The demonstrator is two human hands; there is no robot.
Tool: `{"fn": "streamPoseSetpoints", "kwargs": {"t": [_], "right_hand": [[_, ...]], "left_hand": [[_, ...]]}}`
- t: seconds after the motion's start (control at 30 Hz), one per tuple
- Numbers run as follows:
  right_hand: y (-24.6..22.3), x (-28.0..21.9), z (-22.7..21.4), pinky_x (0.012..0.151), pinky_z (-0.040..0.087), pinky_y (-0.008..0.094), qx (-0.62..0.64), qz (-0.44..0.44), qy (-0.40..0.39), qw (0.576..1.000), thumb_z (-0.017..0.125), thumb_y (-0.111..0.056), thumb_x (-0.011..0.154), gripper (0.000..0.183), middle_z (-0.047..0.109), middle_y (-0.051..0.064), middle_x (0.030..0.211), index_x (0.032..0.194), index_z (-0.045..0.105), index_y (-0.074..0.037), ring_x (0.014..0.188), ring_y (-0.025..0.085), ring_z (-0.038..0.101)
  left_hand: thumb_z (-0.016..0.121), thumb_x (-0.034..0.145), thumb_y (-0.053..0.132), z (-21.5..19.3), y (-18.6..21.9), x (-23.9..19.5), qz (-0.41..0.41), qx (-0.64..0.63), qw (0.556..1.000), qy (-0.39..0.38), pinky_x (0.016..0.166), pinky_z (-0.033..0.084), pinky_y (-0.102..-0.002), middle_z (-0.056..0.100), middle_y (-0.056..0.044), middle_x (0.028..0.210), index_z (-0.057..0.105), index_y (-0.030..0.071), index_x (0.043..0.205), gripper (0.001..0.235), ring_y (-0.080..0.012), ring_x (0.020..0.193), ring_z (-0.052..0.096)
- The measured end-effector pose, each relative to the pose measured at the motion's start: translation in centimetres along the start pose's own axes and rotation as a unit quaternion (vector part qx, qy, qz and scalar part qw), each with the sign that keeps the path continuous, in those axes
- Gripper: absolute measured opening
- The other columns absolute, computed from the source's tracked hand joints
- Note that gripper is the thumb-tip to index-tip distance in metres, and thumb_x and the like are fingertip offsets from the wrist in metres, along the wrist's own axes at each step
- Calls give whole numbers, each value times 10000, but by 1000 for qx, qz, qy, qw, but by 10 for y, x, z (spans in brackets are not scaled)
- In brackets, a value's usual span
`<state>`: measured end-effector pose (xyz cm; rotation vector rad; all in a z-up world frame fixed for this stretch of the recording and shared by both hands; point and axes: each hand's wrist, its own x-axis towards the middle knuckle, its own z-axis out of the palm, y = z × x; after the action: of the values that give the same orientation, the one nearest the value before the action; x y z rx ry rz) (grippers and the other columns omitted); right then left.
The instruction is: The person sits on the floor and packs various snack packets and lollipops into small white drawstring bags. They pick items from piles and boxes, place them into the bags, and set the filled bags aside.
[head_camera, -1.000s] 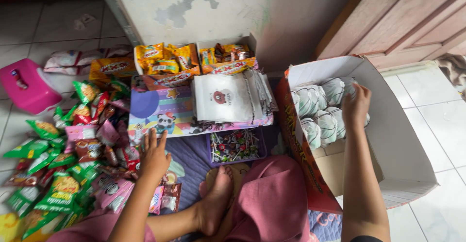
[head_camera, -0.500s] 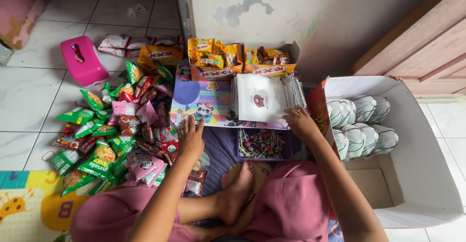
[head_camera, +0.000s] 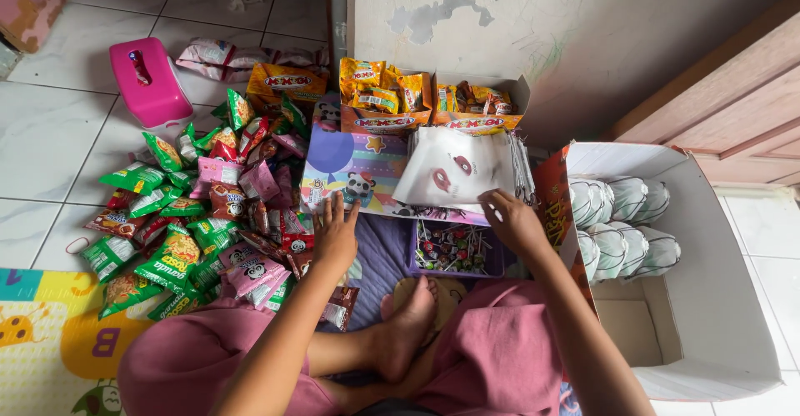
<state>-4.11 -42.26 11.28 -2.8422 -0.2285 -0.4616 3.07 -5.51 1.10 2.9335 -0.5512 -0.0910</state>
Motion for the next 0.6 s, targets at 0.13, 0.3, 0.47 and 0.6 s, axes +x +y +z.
{"fn": "streamPoseSetpoints", "kwargs": {"t": [0.13, 0.3, 0.47, 0.6], "right_hand": [[-77, 34, 3, 689, 582, 421, 59, 13, 99, 993, 668, -137, 951, 96, 713, 27, 864, 1024, 708, -185, 794, 305, 738], [-137, 72, 66, 561, 569, 322, -26, -81, 91, 992, 618, -178, 936, 51, 655, -17, 749, 961, 646, -212, 637, 207, 718], [-198, 100, 131, 484, 553, 352, -95, -93, 36, 991, 603, -182, 887, 35, 612, -31, 724, 871, 573, -190, 571, 236, 706], [-208, 107, 172, 522, 581, 426, -22, -56, -60, 996, 594, -243, 946, 111, 666, 62, 734, 950, 628, -137, 602, 326, 725]], "left_hand": [[725, 823, 192, -2, 3, -1, -3, 4, 1000, 23, 1139, 313, -613, 252, -193, 1643, 340, 237, 1578, 849, -401, 1513, 250], [705, 850, 261, 8, 1, 5, -10, 11, 1000, 1, 1150, 272, -612, 187, -174, 1664, 273, 255, 1600, 865, -381, 1532, 190], [662, 879, 239, 11, -4, 1, 8, 10, 1000, 25, 1164, 269, -588, 203, -176, 1663, 378, 204, 1545, 724, -382, 1530, 206], [718, 833, 240, 31, -17, -18, 57, 3, 992, 113, 1129, 317, -609, 439, -184, 1518, 517, 143, 1435, 642, -390, 1460, 353]]}}
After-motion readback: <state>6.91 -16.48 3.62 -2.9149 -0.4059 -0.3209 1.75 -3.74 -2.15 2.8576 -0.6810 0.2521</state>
